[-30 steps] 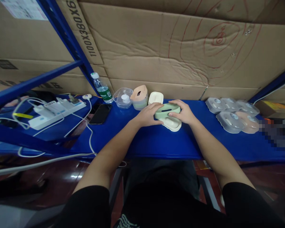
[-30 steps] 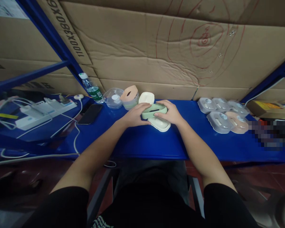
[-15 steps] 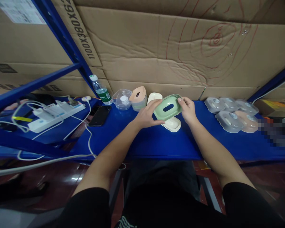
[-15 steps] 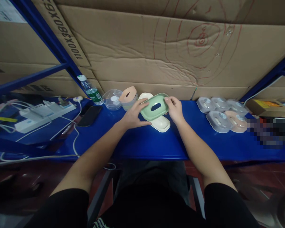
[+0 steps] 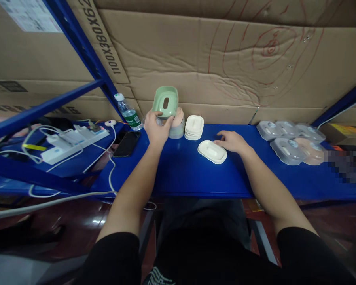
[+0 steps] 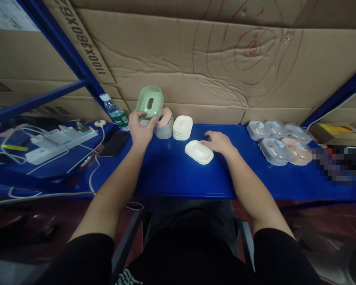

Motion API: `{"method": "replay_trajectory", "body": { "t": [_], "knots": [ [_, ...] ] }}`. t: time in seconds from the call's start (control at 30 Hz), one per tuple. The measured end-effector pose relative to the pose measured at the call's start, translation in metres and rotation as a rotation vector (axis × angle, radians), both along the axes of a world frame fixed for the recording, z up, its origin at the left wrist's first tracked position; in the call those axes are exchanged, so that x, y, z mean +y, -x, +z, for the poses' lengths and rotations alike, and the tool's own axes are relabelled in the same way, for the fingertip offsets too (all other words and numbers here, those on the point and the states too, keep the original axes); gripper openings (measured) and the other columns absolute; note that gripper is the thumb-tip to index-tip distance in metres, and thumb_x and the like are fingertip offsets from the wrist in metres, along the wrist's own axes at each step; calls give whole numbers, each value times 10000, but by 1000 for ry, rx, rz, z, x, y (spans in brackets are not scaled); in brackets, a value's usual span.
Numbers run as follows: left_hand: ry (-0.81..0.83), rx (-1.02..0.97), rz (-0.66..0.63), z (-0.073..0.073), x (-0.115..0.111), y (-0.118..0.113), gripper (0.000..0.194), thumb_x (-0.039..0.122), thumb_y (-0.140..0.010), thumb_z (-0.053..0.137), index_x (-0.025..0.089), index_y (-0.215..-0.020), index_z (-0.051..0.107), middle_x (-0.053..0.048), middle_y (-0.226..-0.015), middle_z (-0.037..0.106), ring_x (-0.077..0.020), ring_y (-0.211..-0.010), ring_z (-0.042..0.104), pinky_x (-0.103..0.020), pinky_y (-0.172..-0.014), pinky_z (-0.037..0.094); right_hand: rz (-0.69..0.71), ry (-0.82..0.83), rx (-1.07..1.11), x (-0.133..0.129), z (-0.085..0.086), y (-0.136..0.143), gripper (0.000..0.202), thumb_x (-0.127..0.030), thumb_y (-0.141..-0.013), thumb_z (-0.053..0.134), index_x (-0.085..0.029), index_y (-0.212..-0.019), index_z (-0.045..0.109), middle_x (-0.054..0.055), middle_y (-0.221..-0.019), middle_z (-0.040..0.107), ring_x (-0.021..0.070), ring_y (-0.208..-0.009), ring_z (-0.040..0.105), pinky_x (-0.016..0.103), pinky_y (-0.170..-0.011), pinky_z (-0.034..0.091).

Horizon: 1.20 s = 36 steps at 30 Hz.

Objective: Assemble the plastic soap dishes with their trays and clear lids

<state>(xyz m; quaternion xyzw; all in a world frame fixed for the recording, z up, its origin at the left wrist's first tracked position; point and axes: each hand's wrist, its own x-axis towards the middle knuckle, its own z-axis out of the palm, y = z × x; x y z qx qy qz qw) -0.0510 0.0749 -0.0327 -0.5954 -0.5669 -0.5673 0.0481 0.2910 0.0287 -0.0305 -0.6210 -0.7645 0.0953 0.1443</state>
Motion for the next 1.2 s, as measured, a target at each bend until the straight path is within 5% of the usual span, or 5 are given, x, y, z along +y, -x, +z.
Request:
{"method": "replay_trajectory", "body": {
  "t": [0.17, 0.37, 0.67, 1.0, 1.2],
  "knots": [
    [213, 28, 66, -6, 4, 1, 456, 487, -852, 809, 269, -1227, 670, -115, -1362, 733, -389, -1361, 624, -620, -1230, 353, 50, 140, -91, 7, -7, -7, 320, -497, -948, 697, -251, -1116, 816, 74, -1160, 830, 280, -1054, 765, 361, -842, 559],
    [251, 9, -14, -16, 10, 2, 640, 520, -816, 834, 275, -1366, 616, -157, -1351, 741, -444, -1318, 661, -692, -1200, 385, 78, 136, -60, 7, -10, -7, 236, -459, -874, 757, -265, -991, 825, 55, -1036, 836, 267, -927, 759, 338, -719, 522],
    [231, 58, -69, -17, 11, 3, 605, 394, -807, 840, 245, -1346, 611, -168, -1479, 644, -396, -1441, 569, -622, -1209, 456, 50, 23, -45, 6, -11, -1, 162, -290, -899, 654, -244, -924, 807, 74, -1010, 831, 279, -936, 750, 340, -707, 487],
    [183, 86, -87, -10, 2, -2, 628, 369, -805, 866, 261, -1370, 614, -189, -1556, 517, -436, -1522, 468, -652, -1238, 412, -25, -68, 307, 12, -17, 5, 202, -266, -842, 659, -209, -1016, 744, 48, -884, 796, 223, -791, 725, 321, -713, 500],
    [201, 87, -120, -10, 1, -3, 842, 328, -765, 907, 253, -1496, 496, -204, -1561, 510, -424, -1540, 441, -654, -1247, 398, -141, -187, 521, 19, -29, 12, 263, -292, -801, 637, -225, -1050, 693, 25, -785, 750, 235, -757, 709, 361, -767, 532]
  ]
}}
